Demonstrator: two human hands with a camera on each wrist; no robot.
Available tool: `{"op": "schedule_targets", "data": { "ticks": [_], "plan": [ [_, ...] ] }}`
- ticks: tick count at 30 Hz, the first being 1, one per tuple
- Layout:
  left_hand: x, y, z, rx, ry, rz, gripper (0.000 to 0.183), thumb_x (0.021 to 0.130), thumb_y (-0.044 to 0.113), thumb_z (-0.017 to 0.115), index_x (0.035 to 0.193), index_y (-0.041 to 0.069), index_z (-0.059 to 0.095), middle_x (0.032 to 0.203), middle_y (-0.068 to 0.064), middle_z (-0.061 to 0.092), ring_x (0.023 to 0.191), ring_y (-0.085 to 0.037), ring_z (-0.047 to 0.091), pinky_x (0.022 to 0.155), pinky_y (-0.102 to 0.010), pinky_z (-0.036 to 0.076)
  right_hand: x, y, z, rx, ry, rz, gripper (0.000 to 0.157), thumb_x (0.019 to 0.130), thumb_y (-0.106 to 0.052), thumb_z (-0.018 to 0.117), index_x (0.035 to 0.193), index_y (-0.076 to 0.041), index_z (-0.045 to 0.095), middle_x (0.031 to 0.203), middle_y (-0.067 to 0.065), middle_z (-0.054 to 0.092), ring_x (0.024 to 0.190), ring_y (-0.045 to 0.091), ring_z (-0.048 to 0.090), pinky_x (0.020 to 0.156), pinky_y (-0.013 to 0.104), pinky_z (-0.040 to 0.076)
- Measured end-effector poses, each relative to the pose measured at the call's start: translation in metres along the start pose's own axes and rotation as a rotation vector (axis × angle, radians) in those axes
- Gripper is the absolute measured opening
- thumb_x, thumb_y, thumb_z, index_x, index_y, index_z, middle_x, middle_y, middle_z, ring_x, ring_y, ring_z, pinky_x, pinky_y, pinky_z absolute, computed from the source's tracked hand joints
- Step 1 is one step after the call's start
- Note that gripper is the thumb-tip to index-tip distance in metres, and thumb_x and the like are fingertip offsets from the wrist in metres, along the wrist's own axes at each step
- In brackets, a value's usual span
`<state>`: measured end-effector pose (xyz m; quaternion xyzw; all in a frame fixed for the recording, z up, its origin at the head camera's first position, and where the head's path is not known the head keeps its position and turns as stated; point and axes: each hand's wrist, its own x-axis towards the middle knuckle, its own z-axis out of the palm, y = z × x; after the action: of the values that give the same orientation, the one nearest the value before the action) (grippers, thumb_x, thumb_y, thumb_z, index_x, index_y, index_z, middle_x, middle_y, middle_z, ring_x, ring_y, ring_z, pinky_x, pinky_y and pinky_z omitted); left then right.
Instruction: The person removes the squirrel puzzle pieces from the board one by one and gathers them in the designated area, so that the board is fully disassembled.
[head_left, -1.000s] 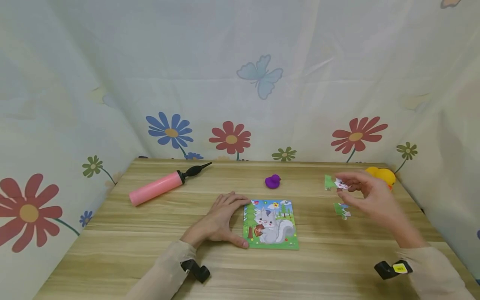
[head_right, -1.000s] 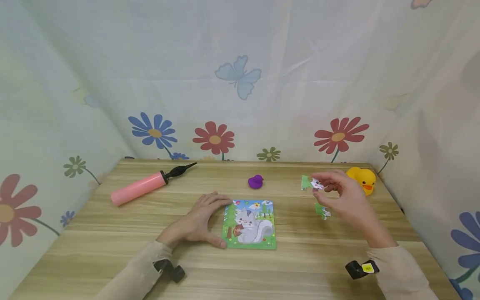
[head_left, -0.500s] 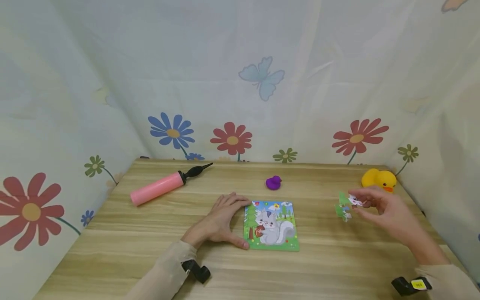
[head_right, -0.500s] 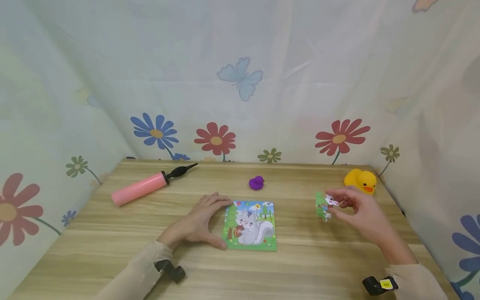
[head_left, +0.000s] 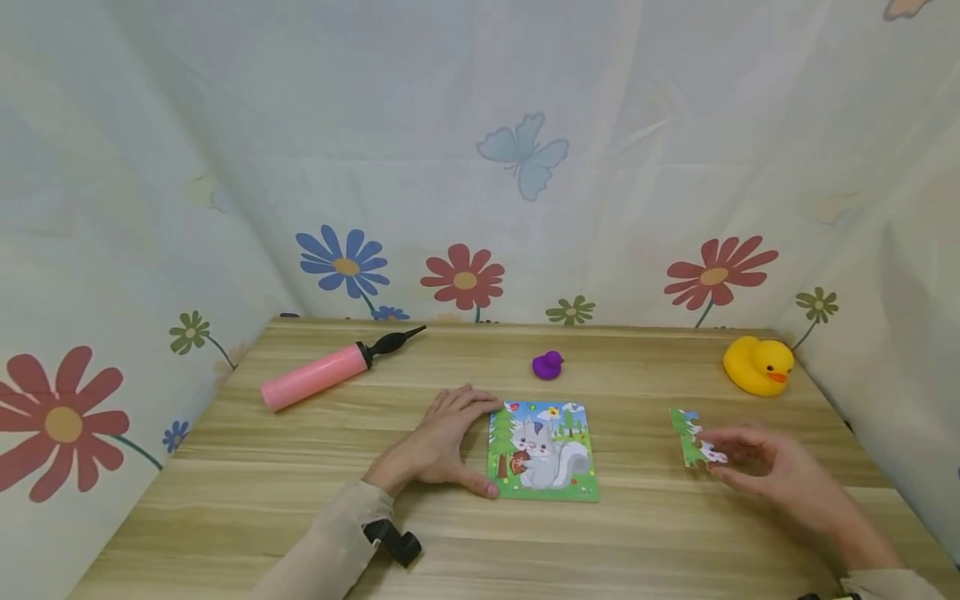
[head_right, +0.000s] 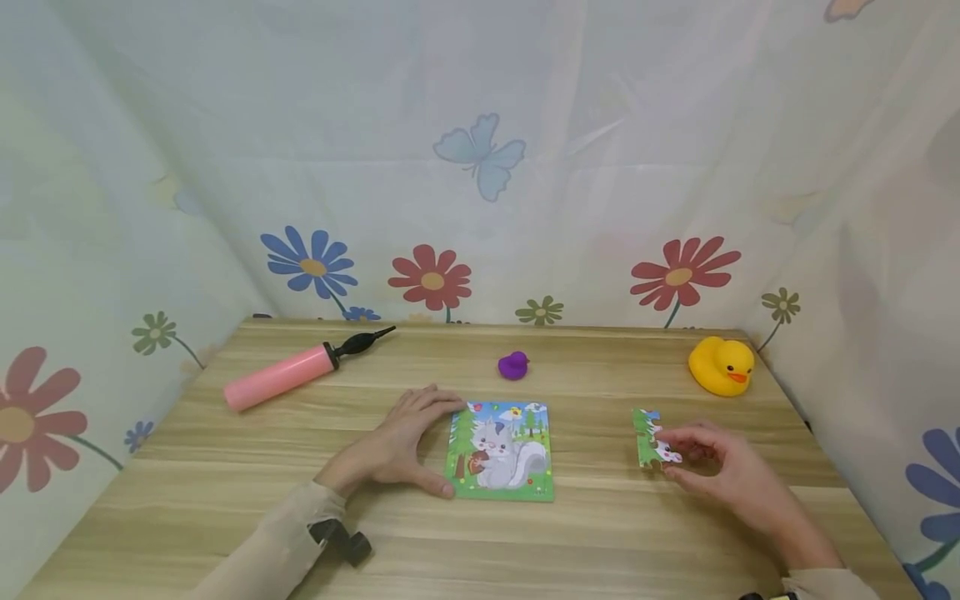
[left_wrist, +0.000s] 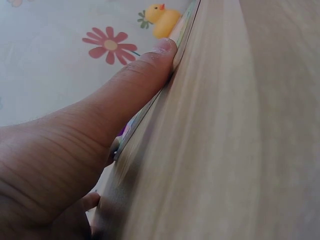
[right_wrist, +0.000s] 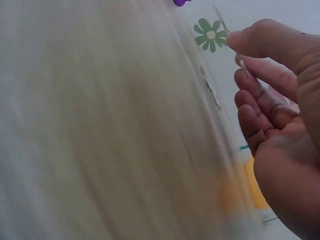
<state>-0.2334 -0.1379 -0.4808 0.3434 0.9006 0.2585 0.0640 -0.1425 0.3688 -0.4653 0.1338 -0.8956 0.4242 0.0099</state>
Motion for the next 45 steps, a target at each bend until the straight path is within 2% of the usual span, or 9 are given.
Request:
{"op": "schedule_targets", "data": {
  "ticks": [3,6,17,23,45],
  "plan": [
    [-0.001,-0.001,0.0,-0.002,0.002,-0.005,0.122,0.07,0.072,0.098,0.169,0.02,0.047,0.174,0.0,0.041,0.171,-0.04,0.017,0.139,-0.066,0.002,-0.002,0.006,0.003,0.036,-0.009,-0.035,0.039,0.099,-0.009,0.086,0.137,-0.009,0.077,0.127,0.004,0.076,0.1,0.013,0.069,0.086,0.018,0.06],
    [-0.002,-0.002,0.0,-0.004,0.002,-0.012,0.122,0.07,0.072,0.098,0.169,0.021,0.047,0.174,0.001,0.04,0.171,-0.04,0.017,0.139,-0.065,0.002,-0.002,0.01,0.005,0.055,-0.015,-0.036,0.038,0.1,-0.01,0.085,0.137,-0.01,0.077,0.128,0.001,0.076,0.1,0.014,0.068,0.085,0.018,0.059],
    [-0.001,-0.001,-0.001,-0.001,-0.003,-0.004,0.122,0.071,0.073,0.097,0.169,0.021,0.047,0.175,0.001,0.04,0.171,-0.04,0.016,0.139,-0.065,0.0,-0.003,0.014,0.005,0.003,-0.031,-0.017,0.037,0.1,-0.015,0.086,0.136,-0.016,0.079,0.128,0.004,0.074,0.1,0.013,0.065,0.083,0.017,0.058],
    [0.0,0.0,-0.002,-0.007,-0.008,0.009,0.121,0.072,0.072,0.097,0.169,0.019,0.047,0.176,0.001,0.039,0.171,-0.041,0.015,0.139,-0.066,-0.001,-0.003,0.014,0.005,-0.004,-0.039,-0.038,0.037,0.099,-0.013,0.086,0.135,-0.015,0.079,0.123,0.005,0.073,0.099,0.013,0.064,0.083,0.016,0.057],
    [-0.001,0.0,0.0,-0.001,-0.011,0.006,0.121,0.072,0.071,0.097,0.169,0.021,0.046,0.175,0.0,0.04,0.171,-0.042,0.015,0.138,-0.066,0.0,-0.004,0.014,0.005,-0.047,-0.061,-0.041,0.038,0.101,-0.016,0.085,0.138,-0.018,0.078,0.125,0.003,0.071,0.101,0.011,0.062,0.082,0.018,0.055]
  ]
}}
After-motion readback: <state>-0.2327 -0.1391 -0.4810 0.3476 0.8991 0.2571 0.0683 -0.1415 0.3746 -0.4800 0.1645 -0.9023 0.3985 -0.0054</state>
